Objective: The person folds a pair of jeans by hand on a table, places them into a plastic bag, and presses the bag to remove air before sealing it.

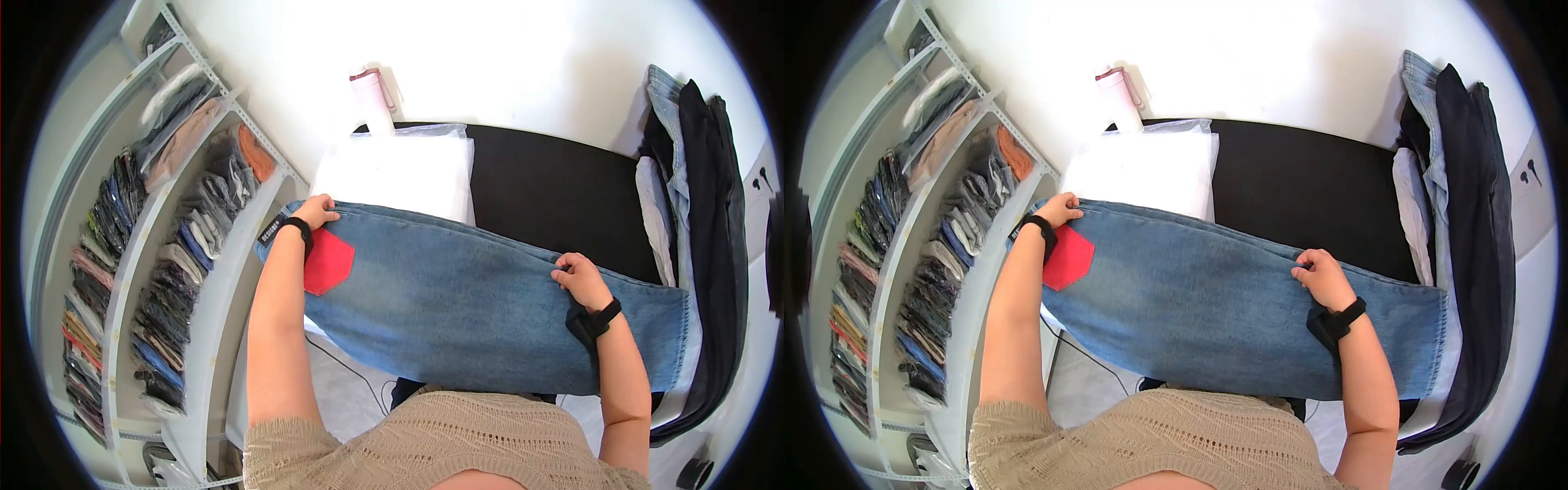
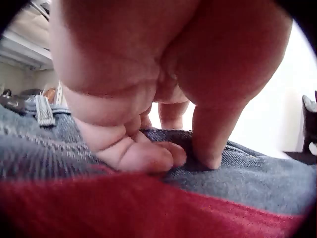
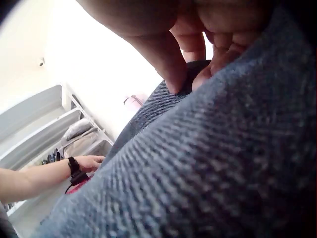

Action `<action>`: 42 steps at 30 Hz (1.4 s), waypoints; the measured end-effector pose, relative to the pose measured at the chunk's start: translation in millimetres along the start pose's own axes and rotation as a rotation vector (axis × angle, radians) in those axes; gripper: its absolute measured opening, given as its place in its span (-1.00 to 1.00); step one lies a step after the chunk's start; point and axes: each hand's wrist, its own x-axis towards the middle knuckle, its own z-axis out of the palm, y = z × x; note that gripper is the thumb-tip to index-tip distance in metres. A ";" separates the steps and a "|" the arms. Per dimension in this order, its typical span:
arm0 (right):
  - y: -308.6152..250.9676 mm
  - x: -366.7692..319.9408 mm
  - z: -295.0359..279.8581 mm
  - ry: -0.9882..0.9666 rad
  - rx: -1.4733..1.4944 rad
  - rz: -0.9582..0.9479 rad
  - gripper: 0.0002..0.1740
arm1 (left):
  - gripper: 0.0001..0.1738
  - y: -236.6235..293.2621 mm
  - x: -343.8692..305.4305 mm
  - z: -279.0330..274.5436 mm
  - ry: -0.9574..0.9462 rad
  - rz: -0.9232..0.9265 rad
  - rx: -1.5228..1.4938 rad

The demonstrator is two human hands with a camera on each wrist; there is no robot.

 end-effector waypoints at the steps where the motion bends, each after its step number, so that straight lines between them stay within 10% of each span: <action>1: -0.7 -0.3 -2.7 0.008 0.007 0.002 -0.85 | -0.64 -2.3 0.3 -5.3 -0.002 0.008 0.007; 3: -7.5 -5.3 -9.6 -0.066 0.147 0.069 -0.88 | -0.70 1.3 -9.2 -23.8 -0.060 -0.106 -0.361; 18: 0.2 -1.2 -6.9 0.101 0.034 -0.008 -0.80 | -0.60 -2.4 44.5 19.1 0.075 -0.016 0.296; 21: -1.3 -4.7 -18.9 0.148 -0.456 -0.135 -0.73 | -0.61 -14.2 50.6 19.4 0.030 -0.014 0.230; 33: -26.6 -74.1 -57.2 0.406 -0.462 -0.274 -0.62 | -0.63 -49.6 65.9 24.4 0.076 0.027 0.276; 38: 10.3 -129.4 -132.3 0.848 -0.750 -0.026 -0.66 | -0.67 -57.9 72.3 25.4 0.049 0.015 0.211; 42: 27.8 -146.3 -148.7 0.784 -0.700 0.067 -0.65 | -0.70 -64.3 76.6 26.3 0.060 0.003 0.190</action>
